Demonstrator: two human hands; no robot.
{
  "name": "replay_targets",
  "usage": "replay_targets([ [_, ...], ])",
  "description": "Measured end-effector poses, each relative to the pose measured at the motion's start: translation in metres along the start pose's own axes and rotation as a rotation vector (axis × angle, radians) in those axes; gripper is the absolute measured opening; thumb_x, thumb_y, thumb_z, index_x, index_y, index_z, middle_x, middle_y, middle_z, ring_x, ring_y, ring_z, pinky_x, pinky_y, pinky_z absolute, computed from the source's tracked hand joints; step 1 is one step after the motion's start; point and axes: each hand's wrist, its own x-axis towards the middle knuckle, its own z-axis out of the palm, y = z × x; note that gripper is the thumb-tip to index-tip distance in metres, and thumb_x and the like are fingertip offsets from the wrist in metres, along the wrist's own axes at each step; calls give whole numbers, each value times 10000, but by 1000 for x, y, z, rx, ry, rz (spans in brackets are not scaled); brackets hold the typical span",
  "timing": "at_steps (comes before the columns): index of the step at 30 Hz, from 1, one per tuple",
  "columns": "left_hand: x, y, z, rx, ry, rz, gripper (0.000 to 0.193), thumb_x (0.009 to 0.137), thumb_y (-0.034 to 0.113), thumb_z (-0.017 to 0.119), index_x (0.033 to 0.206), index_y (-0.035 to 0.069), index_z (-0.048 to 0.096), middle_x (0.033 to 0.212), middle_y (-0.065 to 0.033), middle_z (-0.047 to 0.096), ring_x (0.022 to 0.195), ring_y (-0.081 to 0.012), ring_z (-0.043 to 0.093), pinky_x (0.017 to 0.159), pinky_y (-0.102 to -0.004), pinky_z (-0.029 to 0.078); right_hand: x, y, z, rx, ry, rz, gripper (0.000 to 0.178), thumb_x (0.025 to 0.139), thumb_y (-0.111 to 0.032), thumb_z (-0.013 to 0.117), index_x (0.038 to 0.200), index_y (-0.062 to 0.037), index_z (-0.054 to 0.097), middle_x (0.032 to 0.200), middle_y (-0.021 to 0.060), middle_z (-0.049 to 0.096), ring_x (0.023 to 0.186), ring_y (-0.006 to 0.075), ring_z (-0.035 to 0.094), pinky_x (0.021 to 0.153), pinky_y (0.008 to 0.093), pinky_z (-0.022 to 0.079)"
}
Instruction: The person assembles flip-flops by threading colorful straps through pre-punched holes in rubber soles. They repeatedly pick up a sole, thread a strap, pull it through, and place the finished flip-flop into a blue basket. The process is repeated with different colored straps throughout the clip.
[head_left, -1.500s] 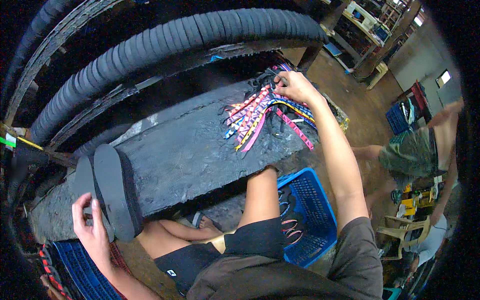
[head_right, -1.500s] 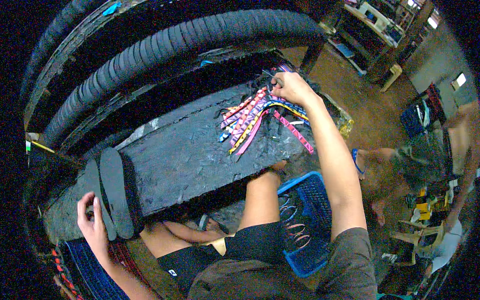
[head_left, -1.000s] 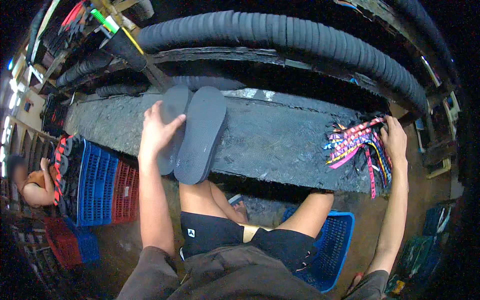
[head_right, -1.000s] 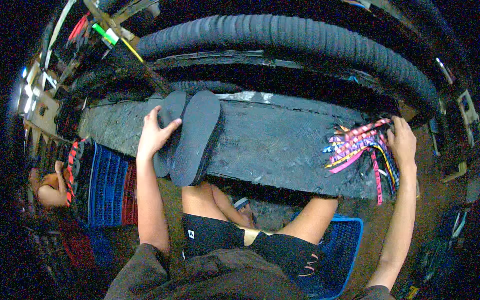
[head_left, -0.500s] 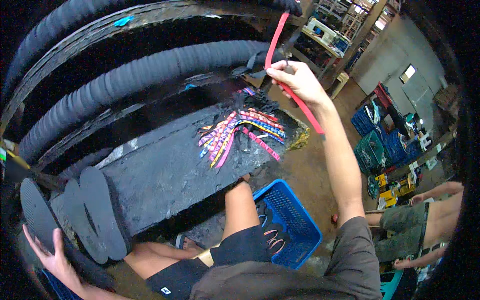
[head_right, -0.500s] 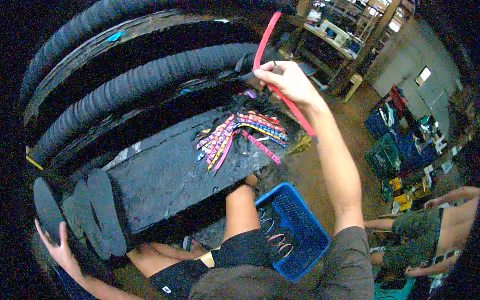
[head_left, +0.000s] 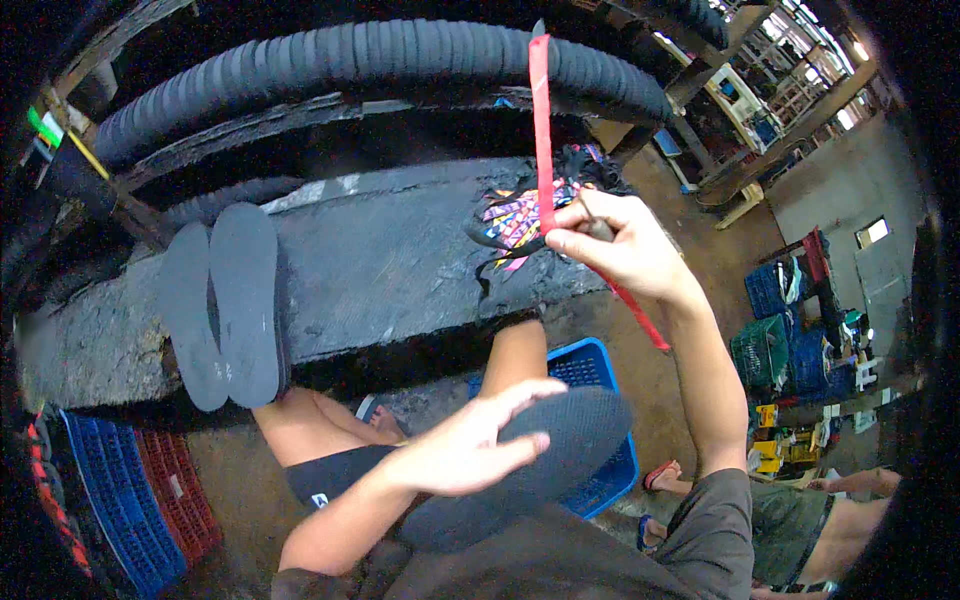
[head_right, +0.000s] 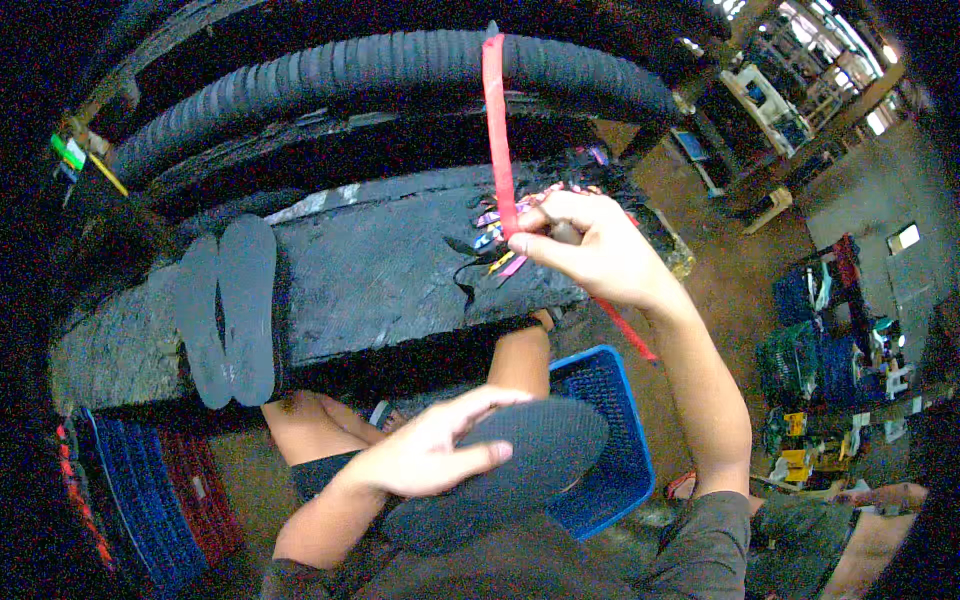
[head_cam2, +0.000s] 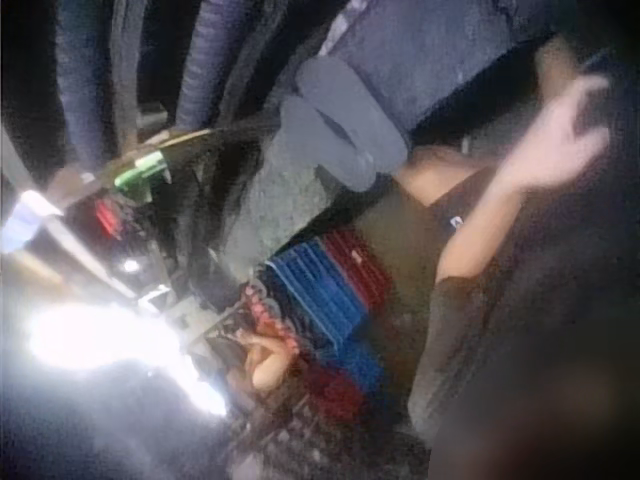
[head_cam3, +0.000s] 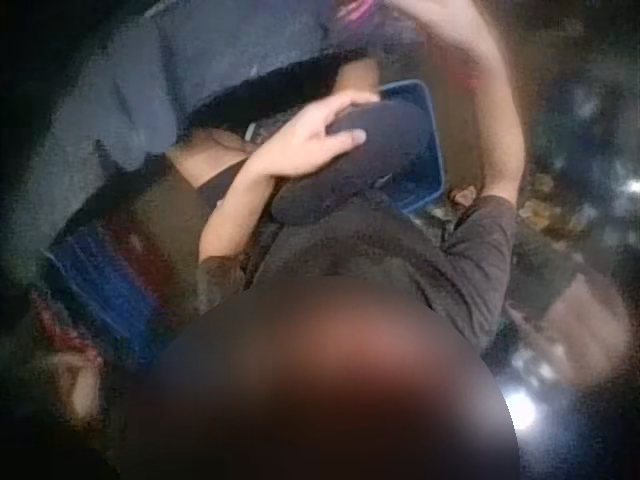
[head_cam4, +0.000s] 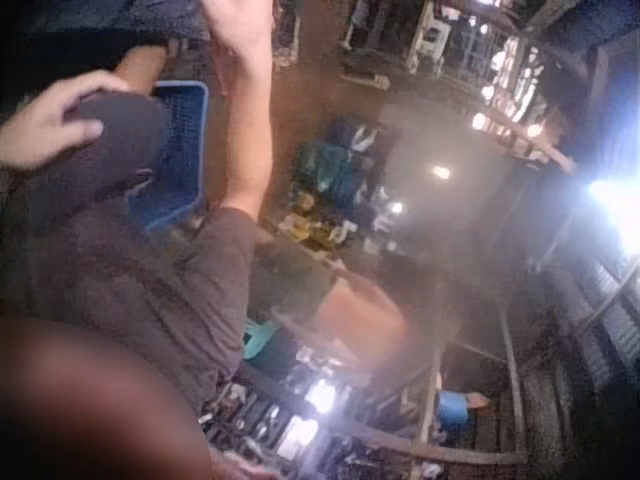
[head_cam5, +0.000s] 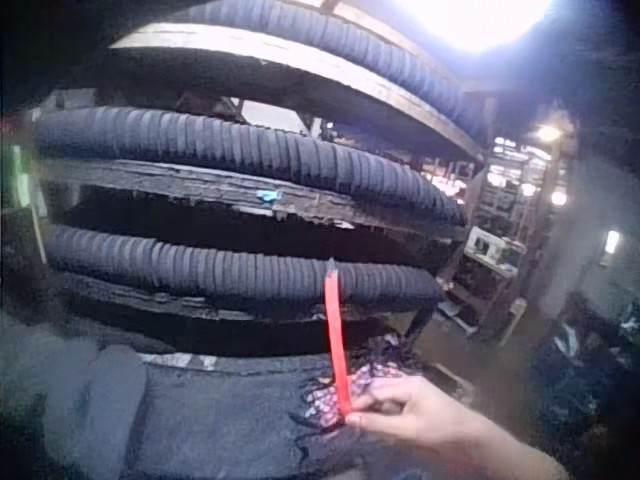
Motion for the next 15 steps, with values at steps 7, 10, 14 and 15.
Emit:
replay_targets([
  [7,14,-28,-47,-790,402,-198,363,1069,268,535,1311,15,630,1181,-110,714,1043,-204,688,969,-371,547,-59,-14,63,-836,-106,-711,368,766,-154,690,1114,-33,705,925,37,645,750,182,585,624,310,497],
  [10,0,-39,-46,-557,442,-116,287,1065,174,594,1282,-13,612,1137,-83,722,972,-134,691,881,-267,559,-81,-8,88,-827,-139,-708,318,806,-209,635,1055,-15,671,901,32,582,851,194,593,641,318,490],
  [14,-14,-45,-42,-240,670,-93,338,1013,19,629,1330,-55,539,1189,-133,691,1066,-132,643,919,-279,530,-104,-9,113,-780,-174,-689,283,812,-197,640,1013,-6,694,869,28,586,814,179,602,627,305,483],
  [15,-16,-44,-42,-189,692,-56,344,1004,3,634,1328,-57,537,1184,-131,691,1078,-134,640,932,-282,522,-108,-10,118,-770,-168,-681,290,818,-189,643,1028,4,690,855,26,583,797,171,599,619,294,476],
])
